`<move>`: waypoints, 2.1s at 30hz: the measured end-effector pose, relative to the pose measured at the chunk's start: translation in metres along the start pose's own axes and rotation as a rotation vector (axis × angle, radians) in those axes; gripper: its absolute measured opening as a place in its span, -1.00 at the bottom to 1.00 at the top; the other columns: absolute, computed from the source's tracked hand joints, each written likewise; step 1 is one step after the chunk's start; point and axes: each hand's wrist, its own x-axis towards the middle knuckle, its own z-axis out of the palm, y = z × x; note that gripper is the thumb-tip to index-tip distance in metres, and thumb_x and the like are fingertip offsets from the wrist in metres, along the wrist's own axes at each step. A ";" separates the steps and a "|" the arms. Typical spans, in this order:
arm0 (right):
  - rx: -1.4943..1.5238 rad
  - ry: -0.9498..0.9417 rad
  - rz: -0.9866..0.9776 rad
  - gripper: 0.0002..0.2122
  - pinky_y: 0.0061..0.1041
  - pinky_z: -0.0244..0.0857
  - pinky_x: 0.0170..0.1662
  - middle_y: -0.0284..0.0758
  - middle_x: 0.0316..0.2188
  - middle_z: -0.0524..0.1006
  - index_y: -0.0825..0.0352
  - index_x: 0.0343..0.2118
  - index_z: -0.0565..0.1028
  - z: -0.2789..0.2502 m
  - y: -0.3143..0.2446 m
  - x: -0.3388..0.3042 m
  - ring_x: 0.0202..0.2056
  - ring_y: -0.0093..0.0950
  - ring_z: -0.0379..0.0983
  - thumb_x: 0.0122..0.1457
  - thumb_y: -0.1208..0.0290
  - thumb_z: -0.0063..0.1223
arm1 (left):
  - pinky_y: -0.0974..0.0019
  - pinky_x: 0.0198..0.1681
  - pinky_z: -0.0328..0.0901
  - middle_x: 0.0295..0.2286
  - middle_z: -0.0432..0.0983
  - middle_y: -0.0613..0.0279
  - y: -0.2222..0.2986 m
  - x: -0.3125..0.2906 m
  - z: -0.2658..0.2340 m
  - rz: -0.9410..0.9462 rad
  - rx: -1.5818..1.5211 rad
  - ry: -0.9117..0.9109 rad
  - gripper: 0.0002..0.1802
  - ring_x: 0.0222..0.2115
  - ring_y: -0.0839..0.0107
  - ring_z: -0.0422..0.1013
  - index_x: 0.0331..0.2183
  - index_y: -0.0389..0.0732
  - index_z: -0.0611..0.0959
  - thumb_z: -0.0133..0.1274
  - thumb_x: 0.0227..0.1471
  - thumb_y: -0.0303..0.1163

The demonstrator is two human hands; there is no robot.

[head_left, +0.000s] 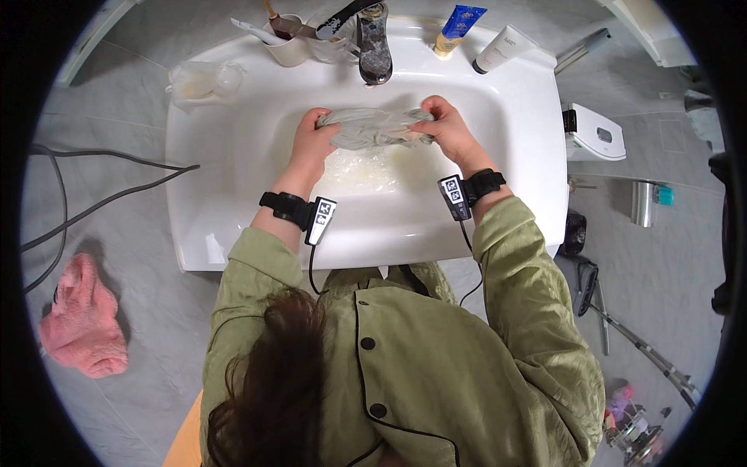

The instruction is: The person retrieves a bottle of yellow liquid from a bathroom cabinet and pours it onto a cloth in the sink. They then turn on the tap and wash the cloth by hand, repeatedly rubbing and rinsing it under running water. Finally, they wring out the cloth and turn off the tap.

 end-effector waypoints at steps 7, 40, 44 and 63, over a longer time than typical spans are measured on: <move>-0.251 -0.014 -0.117 -0.58 -0.59 0.25 -0.29 -0.39 -0.41 0.35 0.27 -0.21 0.38 -0.016 0.044 0.001 -0.33 -0.54 0.32 -0.21 0.58 0.26 | 0.33 -0.23 0.33 -0.23 0.42 0.17 -0.044 0.044 -0.029 0.177 0.664 0.015 -0.61 -0.34 0.37 0.38 -0.22 -0.24 0.49 0.16 -0.17 -0.40; -0.211 -0.313 0.640 -0.54 -0.35 0.47 -0.40 -0.17 -0.22 0.42 0.33 -0.01 0.29 0.054 0.075 -0.035 -0.30 -0.30 0.46 -0.06 0.53 0.04 | 0.17 -0.34 0.41 -0.06 0.29 0.24 -0.085 -0.015 -0.003 -0.475 0.512 -0.474 -0.43 -0.07 0.31 0.26 0.07 0.04 0.25 -0.06 -0.02 -0.43; -0.089 -0.143 0.366 -0.63 -0.44 0.44 -0.43 -0.22 -0.30 0.44 0.35 -0.08 0.30 0.073 0.080 -0.050 -0.35 -0.36 0.45 -0.01 0.59 -0.01 | 0.15 -0.39 0.40 -0.11 0.30 0.25 -0.085 -0.027 0.004 -0.467 0.118 -0.253 -0.56 -0.20 0.28 0.35 0.01 0.04 0.21 -0.18 0.07 -0.41; -0.205 0.277 -0.105 -0.78 -0.12 0.25 -0.28 0.01 -0.43 0.46 0.39 -0.38 0.38 0.227 0.048 -0.027 -0.34 0.02 0.37 0.14 0.30 -0.15 | 0.36 -0.53 0.32 -0.34 0.45 0.26 -0.036 -0.038 -0.078 -0.436 -0.076 0.136 -0.66 -0.39 0.45 0.39 -0.18 -0.11 0.45 -0.33 0.18 -0.15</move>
